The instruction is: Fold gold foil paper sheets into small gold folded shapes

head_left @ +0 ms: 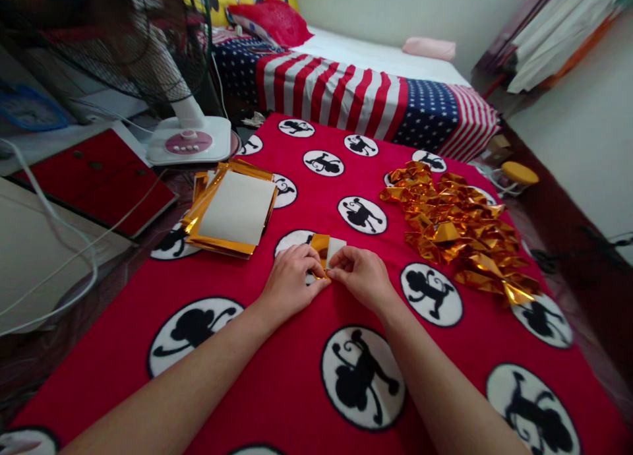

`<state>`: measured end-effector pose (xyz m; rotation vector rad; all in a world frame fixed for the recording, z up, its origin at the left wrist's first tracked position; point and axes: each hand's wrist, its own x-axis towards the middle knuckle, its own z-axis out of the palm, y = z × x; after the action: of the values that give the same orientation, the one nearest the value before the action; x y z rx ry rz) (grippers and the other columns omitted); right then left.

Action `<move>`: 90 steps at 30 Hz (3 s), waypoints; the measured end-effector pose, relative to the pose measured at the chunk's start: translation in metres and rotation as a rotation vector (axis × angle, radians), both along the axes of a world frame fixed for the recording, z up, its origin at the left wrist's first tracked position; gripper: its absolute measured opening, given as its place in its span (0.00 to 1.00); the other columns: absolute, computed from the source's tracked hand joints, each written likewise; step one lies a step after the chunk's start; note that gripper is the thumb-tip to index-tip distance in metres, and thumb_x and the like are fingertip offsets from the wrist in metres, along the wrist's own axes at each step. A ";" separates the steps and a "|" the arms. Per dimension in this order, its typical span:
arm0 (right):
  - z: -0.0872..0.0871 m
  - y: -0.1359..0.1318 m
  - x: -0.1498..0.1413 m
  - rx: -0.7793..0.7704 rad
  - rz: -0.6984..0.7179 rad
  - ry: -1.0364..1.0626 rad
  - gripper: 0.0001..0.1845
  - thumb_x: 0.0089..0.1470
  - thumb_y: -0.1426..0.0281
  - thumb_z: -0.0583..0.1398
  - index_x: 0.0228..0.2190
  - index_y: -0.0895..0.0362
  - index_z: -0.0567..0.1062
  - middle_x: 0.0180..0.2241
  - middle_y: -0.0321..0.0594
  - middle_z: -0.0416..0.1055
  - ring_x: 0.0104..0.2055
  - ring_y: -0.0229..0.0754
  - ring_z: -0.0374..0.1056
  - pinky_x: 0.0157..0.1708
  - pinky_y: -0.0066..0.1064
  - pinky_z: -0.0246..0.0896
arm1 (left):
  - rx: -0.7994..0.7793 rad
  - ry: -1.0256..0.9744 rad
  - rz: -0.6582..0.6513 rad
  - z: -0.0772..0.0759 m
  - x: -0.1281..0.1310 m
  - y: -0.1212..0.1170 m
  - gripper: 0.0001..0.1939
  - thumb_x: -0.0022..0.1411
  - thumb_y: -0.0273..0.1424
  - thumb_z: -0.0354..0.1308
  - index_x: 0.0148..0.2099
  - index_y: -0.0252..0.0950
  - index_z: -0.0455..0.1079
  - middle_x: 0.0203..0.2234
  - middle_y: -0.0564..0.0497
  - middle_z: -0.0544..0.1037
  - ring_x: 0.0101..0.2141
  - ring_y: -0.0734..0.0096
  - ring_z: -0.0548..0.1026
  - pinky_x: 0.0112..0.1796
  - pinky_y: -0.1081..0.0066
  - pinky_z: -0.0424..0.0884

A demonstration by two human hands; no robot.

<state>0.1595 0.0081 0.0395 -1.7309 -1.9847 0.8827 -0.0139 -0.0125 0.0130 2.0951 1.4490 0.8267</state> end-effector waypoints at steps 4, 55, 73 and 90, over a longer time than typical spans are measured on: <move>-0.002 -0.001 -0.001 0.019 -0.043 -0.006 0.06 0.43 0.71 0.66 0.28 0.53 0.78 0.24 0.31 0.75 0.26 0.35 0.68 0.25 0.25 0.53 | 0.002 0.000 -0.003 0.000 -0.001 0.000 0.06 0.52 0.30 0.68 0.29 0.38 0.74 0.35 0.53 0.75 0.40 0.65 0.72 0.43 0.63 0.64; -0.014 -0.057 0.012 0.492 0.117 -0.208 0.12 0.61 0.71 0.58 0.44 0.53 0.78 0.34 0.41 0.70 0.37 0.44 0.63 0.36 0.35 0.53 | 0.039 0.027 -0.037 0.002 -0.003 0.001 0.04 0.56 0.30 0.64 0.31 0.44 0.80 0.33 0.51 0.74 0.38 0.66 0.71 0.39 0.65 0.65; -0.018 -0.079 -0.003 0.559 0.185 -0.357 0.15 0.63 0.71 0.54 0.49 0.57 0.75 0.33 0.42 0.68 0.36 0.44 0.60 0.38 0.38 0.49 | 0.032 0.061 -0.034 0.003 -0.002 0.001 0.05 0.57 0.30 0.63 0.31 0.43 0.80 0.34 0.51 0.75 0.39 0.65 0.71 0.40 0.64 0.64; -0.015 -0.087 -0.013 0.488 0.194 -0.211 0.14 0.63 0.71 0.53 0.46 0.59 0.73 0.36 0.44 0.69 0.39 0.45 0.62 0.40 0.38 0.52 | 0.048 0.045 -0.033 -0.001 -0.003 0.001 0.05 0.57 0.30 0.62 0.32 0.43 0.80 0.34 0.51 0.75 0.39 0.65 0.71 0.41 0.64 0.65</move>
<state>0.1464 -0.0786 0.0246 -1.4128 -2.2912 0.2340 -0.0166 -0.0113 0.0122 2.1801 1.4270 0.8148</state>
